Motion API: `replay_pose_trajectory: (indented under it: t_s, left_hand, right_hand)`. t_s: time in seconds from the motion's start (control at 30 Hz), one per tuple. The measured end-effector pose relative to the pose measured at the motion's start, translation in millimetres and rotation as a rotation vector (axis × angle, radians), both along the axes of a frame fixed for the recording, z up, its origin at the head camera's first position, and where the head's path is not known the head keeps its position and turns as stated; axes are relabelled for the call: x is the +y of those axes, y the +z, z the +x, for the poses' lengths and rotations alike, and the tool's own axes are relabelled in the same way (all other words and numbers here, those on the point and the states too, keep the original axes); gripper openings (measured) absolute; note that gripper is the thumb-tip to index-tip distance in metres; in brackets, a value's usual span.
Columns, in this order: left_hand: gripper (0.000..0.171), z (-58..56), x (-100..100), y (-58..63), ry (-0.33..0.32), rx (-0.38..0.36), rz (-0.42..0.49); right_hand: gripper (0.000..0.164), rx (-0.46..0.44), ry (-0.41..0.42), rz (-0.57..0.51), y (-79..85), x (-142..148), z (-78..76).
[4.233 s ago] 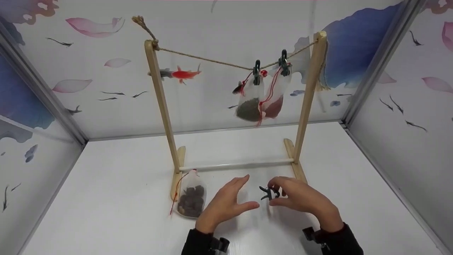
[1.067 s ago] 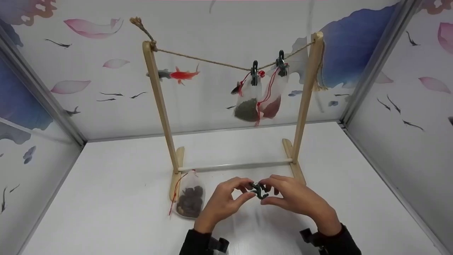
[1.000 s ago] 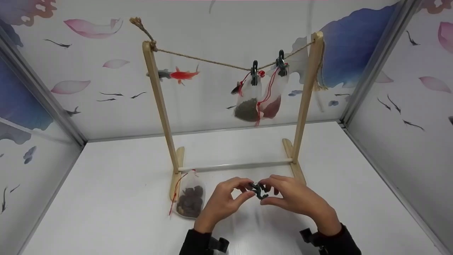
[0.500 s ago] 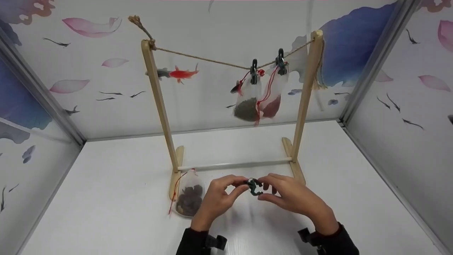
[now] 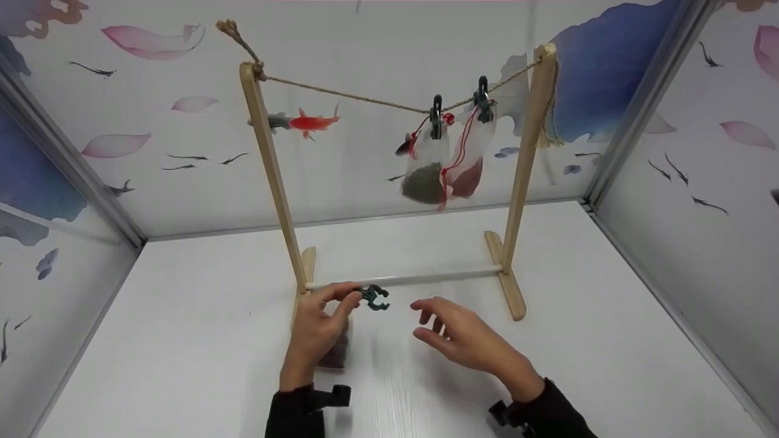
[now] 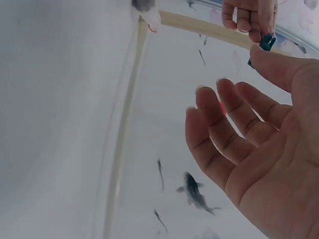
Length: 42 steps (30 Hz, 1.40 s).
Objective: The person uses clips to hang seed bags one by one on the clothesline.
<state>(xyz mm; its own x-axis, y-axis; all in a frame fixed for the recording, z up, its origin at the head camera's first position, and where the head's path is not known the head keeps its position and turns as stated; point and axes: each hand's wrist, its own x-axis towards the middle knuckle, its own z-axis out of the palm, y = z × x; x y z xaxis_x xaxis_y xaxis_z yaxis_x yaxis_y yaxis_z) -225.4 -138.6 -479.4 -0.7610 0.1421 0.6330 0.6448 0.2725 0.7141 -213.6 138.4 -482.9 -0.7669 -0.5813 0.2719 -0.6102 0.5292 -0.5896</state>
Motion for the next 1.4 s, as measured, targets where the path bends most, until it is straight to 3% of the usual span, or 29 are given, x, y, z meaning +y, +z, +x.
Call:
replay_pose_trajectory:
  t_s: [0.2, 0.4, 0.53, 0.67, 0.8, 0.97, 1.13, 1.4]
  left_hand:
    - [0.017, -1.5, -43, -12.1, 0.047, -0.247, 0.037]
    - [0.019, -2.7, -70, -33.1, 0.093, -0.374, 0.141]
    - [0.023, -4.0, -75, -42.0, 0.115, -0.427, 0.175]
    - [0.028, -4.2, -76, -44.2, 0.128, -0.462, 0.184]
    - [0.031, -3.5, -77, -43.2, 0.141, -0.49, 0.195]
    - [0.031, -2.8, -79, -42.4, 0.157, -0.504, 0.205]
    - [0.031, -2.4, -79, -42.2, 0.16, -0.517, 0.205]
    - [0.031, -1.8, -78, -43.6, 0.148, -0.518, 0.209]
  right_hand:
    - [0.044, -0.255, 0.044, -0.087, -17.2, -38, -20.5]
    - [0.053, -0.583, -0.068, -0.248, -28.7, -81, -48.6]
    - [0.051, -0.696, -0.157, -0.303, -38.3, -108, -59.8]
    - [0.046, -0.721, -0.252, -0.371, -42.7, -126, -65.2]
    - [0.045, -0.725, -0.289, -0.414, -44.7, -136, -65.0]
    - [0.044, -0.692, -0.269, -0.399, -49.3, -142, -61.0]
    - [0.033, -0.637, -0.261, -0.391, -53.1, -145, -59.9]
    - [0.015, -0.624, -0.251, -0.421, -55.7, -143, -58.9]
